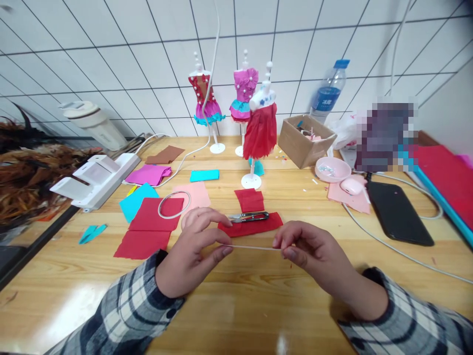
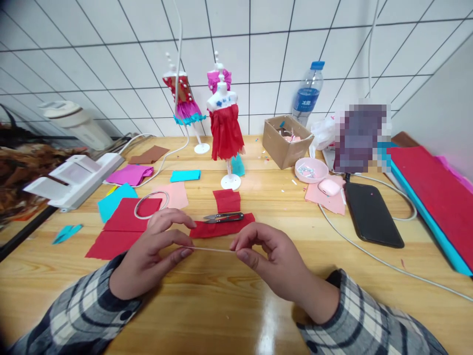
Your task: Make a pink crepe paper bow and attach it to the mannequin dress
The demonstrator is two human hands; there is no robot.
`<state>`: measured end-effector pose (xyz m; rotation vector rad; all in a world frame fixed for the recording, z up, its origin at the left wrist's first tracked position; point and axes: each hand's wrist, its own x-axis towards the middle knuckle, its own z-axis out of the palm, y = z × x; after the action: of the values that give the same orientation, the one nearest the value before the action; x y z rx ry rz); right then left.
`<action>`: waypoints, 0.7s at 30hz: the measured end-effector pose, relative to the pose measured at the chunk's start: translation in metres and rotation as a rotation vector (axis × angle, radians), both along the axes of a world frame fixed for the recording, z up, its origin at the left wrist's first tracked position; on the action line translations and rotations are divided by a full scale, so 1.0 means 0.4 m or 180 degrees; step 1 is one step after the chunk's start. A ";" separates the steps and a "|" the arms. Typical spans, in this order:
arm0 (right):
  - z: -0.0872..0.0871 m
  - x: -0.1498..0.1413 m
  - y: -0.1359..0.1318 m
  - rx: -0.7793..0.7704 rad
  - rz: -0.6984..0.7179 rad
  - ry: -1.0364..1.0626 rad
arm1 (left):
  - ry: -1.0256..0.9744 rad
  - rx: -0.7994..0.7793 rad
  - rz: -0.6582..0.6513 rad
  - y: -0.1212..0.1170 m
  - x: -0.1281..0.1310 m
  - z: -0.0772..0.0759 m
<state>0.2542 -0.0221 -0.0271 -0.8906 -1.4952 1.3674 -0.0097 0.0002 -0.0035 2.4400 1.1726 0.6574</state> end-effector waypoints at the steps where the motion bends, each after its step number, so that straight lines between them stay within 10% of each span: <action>1: -0.003 -0.001 0.003 0.0082 -0.0129 -0.0137 | -0.0036 0.0015 -0.0006 0.000 -0.001 0.001; 8: 0.010 0.004 0.005 0.1334 -0.1919 -0.1053 | 0.0284 0.0700 0.0048 -0.020 0.014 -0.004; 12: 0.039 -0.041 -0.019 0.2720 -0.0692 -0.2065 | 0.0269 0.0760 -0.0052 -0.034 0.029 -0.001; 21: 0.053 -0.122 0.034 0.1936 -0.0477 -0.2358 | -0.0096 -0.0006 0.0209 -0.010 -0.005 -0.006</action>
<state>0.2055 -0.0087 -0.0059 -1.1207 -2.1736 0.3980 -0.0118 -0.0040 -0.0058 2.3903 1.2454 0.7092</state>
